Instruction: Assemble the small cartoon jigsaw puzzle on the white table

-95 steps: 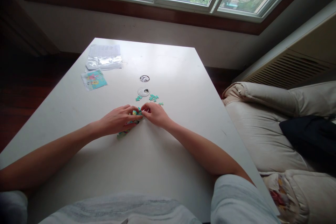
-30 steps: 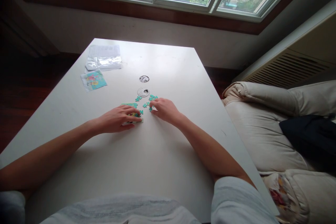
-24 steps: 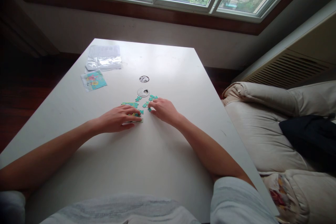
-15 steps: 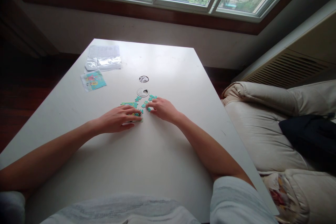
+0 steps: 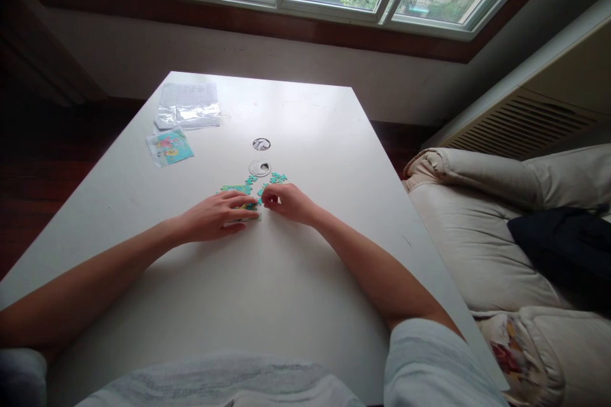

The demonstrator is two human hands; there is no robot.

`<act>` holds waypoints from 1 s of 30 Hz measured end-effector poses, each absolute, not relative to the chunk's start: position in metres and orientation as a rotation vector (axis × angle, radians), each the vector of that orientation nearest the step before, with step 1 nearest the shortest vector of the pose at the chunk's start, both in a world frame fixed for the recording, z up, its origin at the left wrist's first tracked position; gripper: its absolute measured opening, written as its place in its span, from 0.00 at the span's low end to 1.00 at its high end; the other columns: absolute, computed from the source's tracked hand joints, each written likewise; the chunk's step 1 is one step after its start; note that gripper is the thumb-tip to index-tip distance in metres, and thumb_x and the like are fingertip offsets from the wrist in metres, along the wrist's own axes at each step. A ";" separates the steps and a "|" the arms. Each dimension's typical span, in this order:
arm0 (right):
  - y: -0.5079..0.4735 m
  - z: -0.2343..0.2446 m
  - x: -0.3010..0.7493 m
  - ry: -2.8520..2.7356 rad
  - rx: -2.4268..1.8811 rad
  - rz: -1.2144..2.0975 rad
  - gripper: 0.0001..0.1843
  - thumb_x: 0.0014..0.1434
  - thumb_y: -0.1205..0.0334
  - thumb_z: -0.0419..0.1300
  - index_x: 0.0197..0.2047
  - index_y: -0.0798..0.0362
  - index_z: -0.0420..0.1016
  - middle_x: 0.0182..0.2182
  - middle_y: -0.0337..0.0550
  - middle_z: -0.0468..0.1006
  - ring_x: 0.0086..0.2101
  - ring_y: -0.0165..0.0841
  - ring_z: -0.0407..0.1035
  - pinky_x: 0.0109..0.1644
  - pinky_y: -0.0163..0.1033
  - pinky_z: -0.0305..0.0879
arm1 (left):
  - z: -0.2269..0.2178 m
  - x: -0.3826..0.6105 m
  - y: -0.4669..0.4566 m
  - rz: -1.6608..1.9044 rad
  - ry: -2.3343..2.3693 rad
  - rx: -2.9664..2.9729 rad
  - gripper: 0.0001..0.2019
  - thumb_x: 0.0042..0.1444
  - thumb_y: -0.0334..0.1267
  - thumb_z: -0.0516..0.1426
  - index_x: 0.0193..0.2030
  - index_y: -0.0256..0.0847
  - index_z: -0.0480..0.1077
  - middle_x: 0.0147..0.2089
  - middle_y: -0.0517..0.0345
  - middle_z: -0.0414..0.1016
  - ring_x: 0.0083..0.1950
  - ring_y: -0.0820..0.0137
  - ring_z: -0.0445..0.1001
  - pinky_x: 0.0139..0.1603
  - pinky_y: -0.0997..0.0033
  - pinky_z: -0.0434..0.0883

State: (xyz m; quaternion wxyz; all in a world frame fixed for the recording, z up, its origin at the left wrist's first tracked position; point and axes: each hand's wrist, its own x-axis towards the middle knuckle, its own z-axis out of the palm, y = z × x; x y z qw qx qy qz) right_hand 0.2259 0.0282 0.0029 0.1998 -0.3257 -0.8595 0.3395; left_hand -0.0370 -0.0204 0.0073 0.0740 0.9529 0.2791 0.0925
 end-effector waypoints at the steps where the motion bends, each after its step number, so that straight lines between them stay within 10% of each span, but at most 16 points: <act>1: 0.027 0.003 0.224 -2.337 -0.945 1.006 0.05 0.62 0.64 0.58 0.40 0.51 0.75 0.31 0.37 0.76 0.31 0.29 0.67 0.40 0.35 0.63 | 0.006 -0.037 -0.020 0.287 0.830 2.856 0.20 0.65 0.38 0.56 0.63 0.53 0.70 0.67 0.53 0.67 0.66 0.55 0.65 0.65 0.52 0.66; 14: 0.030 -0.012 0.219 -1.873 -1.087 1.432 0.08 0.57 0.60 0.61 0.41 0.52 0.74 0.33 0.39 0.79 0.33 0.31 0.77 0.37 0.36 0.71 | 0.011 -0.036 -0.021 0.236 0.794 2.893 0.24 0.66 0.41 0.56 0.68 0.51 0.63 0.69 0.52 0.65 0.69 0.54 0.61 0.69 0.48 0.61; 30: 0.014 -0.003 0.212 -2.130 -1.212 1.135 0.07 0.57 0.61 0.61 0.39 0.51 0.77 0.29 0.36 0.78 0.30 0.28 0.69 0.36 0.33 0.61 | 0.009 -0.041 -0.016 0.311 0.732 2.803 0.26 0.63 0.42 0.60 0.68 0.55 0.65 0.69 0.53 0.66 0.69 0.55 0.62 0.69 0.50 0.63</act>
